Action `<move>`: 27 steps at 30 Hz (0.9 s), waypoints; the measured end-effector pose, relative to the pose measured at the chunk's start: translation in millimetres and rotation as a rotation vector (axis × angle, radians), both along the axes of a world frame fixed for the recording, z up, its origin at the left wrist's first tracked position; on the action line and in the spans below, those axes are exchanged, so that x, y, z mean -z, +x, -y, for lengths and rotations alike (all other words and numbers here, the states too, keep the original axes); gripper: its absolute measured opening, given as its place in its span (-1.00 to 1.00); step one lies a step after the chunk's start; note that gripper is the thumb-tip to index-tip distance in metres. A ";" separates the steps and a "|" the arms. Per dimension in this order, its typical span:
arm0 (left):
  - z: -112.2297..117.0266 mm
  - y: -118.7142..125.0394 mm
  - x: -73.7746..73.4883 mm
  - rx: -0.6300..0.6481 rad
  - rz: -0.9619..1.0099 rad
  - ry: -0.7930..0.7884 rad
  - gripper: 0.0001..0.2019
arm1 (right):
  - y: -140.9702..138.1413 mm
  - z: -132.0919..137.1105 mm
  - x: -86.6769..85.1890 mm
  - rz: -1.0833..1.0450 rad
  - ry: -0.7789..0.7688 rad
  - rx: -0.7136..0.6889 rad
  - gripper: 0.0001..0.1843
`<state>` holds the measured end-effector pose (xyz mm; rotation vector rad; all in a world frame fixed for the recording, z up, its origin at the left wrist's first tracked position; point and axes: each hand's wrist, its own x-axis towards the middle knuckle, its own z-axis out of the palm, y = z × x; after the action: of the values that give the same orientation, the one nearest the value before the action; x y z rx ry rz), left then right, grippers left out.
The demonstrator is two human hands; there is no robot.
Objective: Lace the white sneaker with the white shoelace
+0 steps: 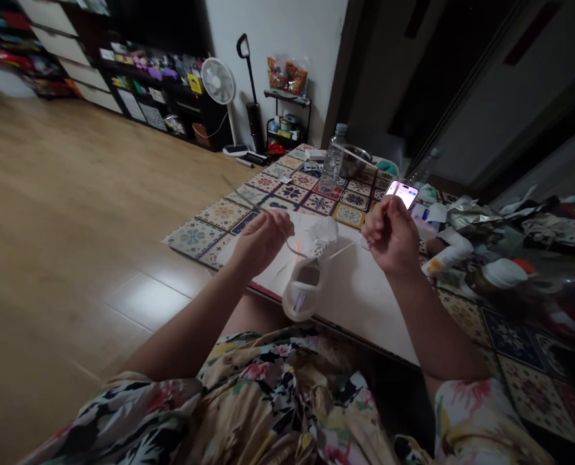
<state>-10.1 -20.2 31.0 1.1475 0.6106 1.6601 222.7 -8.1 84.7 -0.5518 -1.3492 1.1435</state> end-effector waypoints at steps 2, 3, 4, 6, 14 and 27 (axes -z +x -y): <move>1.4 1.8 -1.6 0.134 -0.061 -0.005 -0.55 | -3.4 6.2 1.4 0.017 -0.019 0.047 -0.69; 0.8 2.5 -3.1 0.212 -0.121 -0.006 -0.58 | -6.4 8.4 4.5 0.055 -0.045 0.060 -0.67; -1.0 3.4 -5.3 0.285 -0.194 -0.005 -0.61 | -10.0 9.8 8.7 0.100 -0.074 0.066 -0.66; -8.3 7.1 -11.4 0.398 -0.344 -0.016 -0.63 | -18.1 10.2 19.1 0.179 -0.101 0.075 -0.64; -52.2 39.5 -17.5 0.489 -0.462 -0.104 -0.64 | -28.1 0.3 54.3 0.395 0.041 0.226 -0.74; -63.3 32.8 0.0 0.409 -0.735 0.460 -0.87 | -18.0 -3.7 68.2 0.331 -0.147 0.297 -0.69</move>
<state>22.7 43.1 31.0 2.0965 0.3925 1.0187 204.7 -4.4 16.5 -1.0486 -1.4098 0.9369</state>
